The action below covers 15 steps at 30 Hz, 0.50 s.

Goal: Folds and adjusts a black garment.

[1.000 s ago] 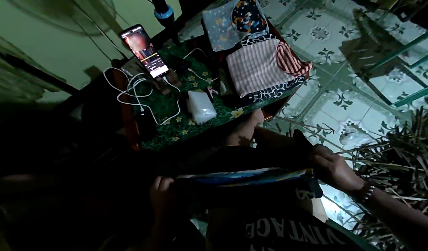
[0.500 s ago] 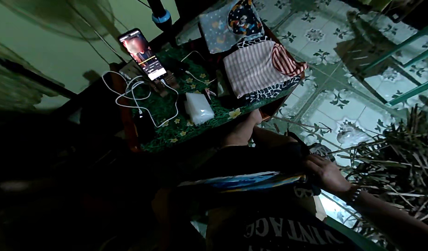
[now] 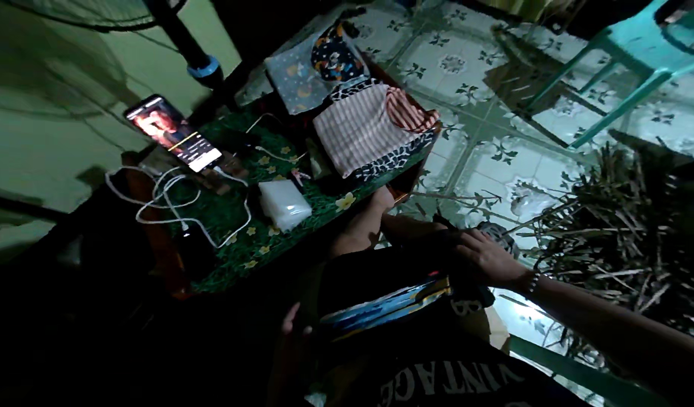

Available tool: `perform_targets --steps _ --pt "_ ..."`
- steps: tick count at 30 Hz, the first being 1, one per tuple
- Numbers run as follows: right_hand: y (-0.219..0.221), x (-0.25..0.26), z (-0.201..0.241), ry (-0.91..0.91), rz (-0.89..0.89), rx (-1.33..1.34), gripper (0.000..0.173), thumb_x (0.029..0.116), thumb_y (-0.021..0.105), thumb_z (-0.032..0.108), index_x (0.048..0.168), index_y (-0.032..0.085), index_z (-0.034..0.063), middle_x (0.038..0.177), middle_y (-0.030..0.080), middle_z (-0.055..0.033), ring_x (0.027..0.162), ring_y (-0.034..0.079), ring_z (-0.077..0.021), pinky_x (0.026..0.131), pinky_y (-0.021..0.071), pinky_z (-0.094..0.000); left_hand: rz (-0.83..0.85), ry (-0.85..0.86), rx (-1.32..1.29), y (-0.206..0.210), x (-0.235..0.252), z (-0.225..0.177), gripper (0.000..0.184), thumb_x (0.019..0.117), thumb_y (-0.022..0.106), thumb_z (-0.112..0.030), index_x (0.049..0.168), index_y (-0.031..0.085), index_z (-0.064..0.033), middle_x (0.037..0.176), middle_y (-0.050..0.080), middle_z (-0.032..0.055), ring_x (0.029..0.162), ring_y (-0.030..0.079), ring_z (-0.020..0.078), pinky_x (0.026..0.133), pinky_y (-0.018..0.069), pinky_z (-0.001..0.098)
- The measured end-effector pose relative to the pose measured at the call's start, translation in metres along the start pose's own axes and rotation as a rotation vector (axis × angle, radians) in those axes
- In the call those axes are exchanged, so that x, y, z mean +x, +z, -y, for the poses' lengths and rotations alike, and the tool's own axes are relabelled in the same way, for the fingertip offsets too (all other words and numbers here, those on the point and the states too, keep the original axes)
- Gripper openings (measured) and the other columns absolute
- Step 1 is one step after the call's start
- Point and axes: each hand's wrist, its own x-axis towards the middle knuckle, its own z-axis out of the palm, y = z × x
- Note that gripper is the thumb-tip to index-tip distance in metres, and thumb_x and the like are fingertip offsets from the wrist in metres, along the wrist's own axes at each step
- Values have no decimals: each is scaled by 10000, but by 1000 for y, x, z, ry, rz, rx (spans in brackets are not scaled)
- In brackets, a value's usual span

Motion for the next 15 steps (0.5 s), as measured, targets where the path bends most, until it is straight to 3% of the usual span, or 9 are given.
perform_targets --steps 1,4,7,9,11,15 --pt "1 5 -6 1 35 6 193 957 631 138 1121 688 55 1445 578 -136 1361 503 -395 1064 432 -617 -14 17 -74 6 6 -10 722 1003 512 -403 1570 331 6 1622 351 196 1496 362 264 1206 343 427" --pt "6 21 -25 14 92 7 313 985 606 129 1293 645 92 1448 588 -99 1426 449 -352 1162 347 -594 19 28 -155 30 19 -41 677 1068 414 -359 1624 211 -30 1685 215 171 1547 252 237 1242 273 414" --pt "12 37 -42 26 129 -62 561 907 680 55 1446 558 149 1432 593 -118 1424 445 -362 1179 309 -612 39 73 -102 49 28 -44 656 1091 370 -363 1626 197 -25 1684 212 179 1546 257 229 1246 271 393" --pt "13 44 -50 41 176 -108 649 847 709 -21 1453 550 154 1401 602 -132 1406 450 -375 1180 276 -639 35 64 -84 52 30 -44 635 1102 359 -330 1619 194 -1 1678 220 193 1547 255 235 1254 250 385" --pt "13 46 -58 72 237 -130 654 853 692 -42 1456 545 161 1401 595 -134 1400 450 -384 1177 243 -681 37 15 -69 50 29 -45 629 1106 349 -325 1617 193 6 1674 230 197 1545 258 245 1257 237 399" --pt "19 43 -80 184 277 -134 556 845 723 3 1369 612 154 1285 665 -132 1343 512 -383 1188 197 -706 35 -52 -69 48 28 -50 620 1102 358 -355 1625 224 -50 1674 257 154 1534 284 215 1247 262 394"
